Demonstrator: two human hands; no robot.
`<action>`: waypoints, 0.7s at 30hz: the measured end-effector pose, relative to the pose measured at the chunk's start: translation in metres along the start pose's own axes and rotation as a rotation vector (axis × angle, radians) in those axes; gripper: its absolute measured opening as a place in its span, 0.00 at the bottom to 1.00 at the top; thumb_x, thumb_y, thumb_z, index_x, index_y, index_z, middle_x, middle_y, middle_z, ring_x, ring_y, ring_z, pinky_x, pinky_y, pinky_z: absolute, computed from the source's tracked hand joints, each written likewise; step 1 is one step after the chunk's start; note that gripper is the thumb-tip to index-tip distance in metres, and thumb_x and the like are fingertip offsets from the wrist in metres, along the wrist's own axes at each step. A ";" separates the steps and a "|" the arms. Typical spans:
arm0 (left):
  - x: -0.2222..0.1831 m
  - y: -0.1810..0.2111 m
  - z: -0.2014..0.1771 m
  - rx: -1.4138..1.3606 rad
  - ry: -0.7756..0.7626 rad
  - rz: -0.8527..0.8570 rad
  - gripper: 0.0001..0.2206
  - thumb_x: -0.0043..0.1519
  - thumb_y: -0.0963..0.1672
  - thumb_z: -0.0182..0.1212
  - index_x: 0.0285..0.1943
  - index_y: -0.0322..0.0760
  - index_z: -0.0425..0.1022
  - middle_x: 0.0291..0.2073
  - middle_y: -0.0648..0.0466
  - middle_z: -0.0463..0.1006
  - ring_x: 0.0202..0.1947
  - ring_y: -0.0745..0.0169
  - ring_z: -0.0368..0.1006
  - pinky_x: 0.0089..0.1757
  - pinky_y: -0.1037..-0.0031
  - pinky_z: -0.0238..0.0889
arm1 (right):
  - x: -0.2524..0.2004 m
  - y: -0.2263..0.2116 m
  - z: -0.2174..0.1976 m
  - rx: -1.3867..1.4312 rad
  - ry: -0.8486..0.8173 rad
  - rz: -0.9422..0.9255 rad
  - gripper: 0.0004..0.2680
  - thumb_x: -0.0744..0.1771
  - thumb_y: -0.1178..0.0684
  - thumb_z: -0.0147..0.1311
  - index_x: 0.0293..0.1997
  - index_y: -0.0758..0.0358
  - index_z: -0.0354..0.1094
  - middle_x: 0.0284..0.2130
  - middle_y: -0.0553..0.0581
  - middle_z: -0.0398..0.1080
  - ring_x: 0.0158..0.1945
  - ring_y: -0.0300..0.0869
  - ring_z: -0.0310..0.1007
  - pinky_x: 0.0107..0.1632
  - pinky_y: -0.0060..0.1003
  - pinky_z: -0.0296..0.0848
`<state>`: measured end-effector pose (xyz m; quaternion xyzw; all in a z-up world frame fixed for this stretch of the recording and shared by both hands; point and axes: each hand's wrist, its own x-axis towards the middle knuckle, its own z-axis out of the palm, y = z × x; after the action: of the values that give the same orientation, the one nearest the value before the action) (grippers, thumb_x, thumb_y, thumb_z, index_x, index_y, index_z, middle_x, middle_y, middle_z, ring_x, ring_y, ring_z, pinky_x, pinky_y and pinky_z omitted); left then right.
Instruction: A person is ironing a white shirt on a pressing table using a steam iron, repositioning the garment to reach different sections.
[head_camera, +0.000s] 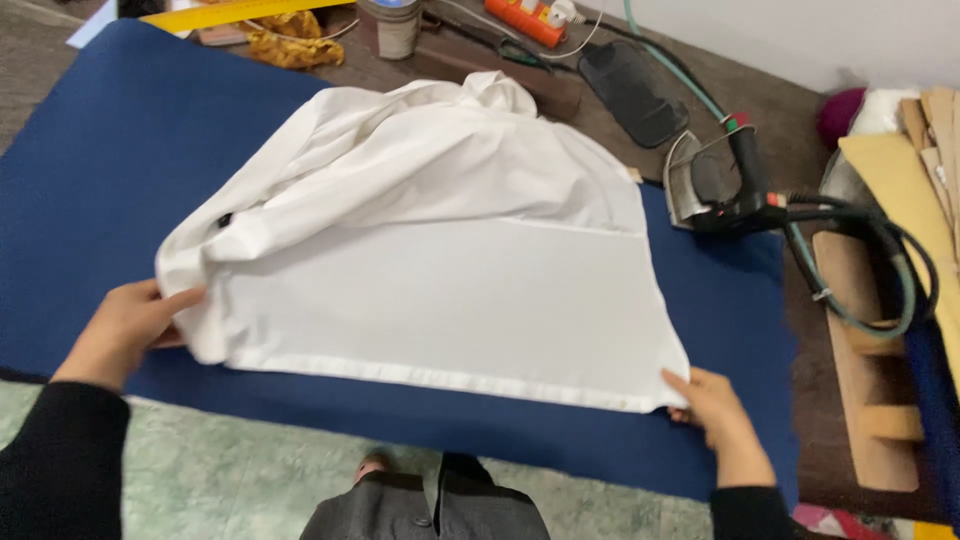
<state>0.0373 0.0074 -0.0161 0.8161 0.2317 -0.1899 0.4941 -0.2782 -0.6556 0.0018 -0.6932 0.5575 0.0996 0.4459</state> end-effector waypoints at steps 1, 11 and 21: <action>0.009 -0.004 0.000 -0.038 -0.073 0.020 0.13 0.59 0.41 0.64 0.50 0.25 0.74 0.37 0.41 0.76 0.35 0.49 0.72 0.36 0.54 0.71 | 0.006 0.002 -0.003 0.058 -0.011 -0.042 0.09 0.65 0.55 0.58 0.43 0.71 0.73 0.25 0.64 0.69 0.20 0.46 0.62 0.22 0.39 0.65; -0.134 0.083 -0.077 -0.076 -0.206 0.288 0.11 0.62 0.38 0.57 0.50 0.18 0.71 0.34 0.39 0.73 0.31 0.50 0.69 0.36 0.60 0.69 | -0.107 0.013 -0.079 0.105 0.081 -0.383 0.10 0.64 0.51 0.59 0.27 0.67 0.64 0.16 0.57 0.60 0.17 0.40 0.55 0.22 0.29 0.46; -0.109 -0.114 -0.110 -0.071 -0.308 -0.314 0.14 0.60 0.33 0.59 0.56 0.17 0.73 0.30 0.14 0.77 0.28 0.18 0.73 0.32 0.35 0.69 | -0.119 0.156 -0.056 -0.076 -0.350 0.160 0.11 0.66 0.53 0.62 0.27 0.69 0.66 0.21 0.58 0.55 0.25 0.47 0.58 0.34 0.37 0.52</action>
<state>-0.1076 0.1309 0.0092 0.7135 0.2843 -0.3787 0.5164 -0.4752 -0.6115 0.0310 -0.6349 0.5209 0.2746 0.5002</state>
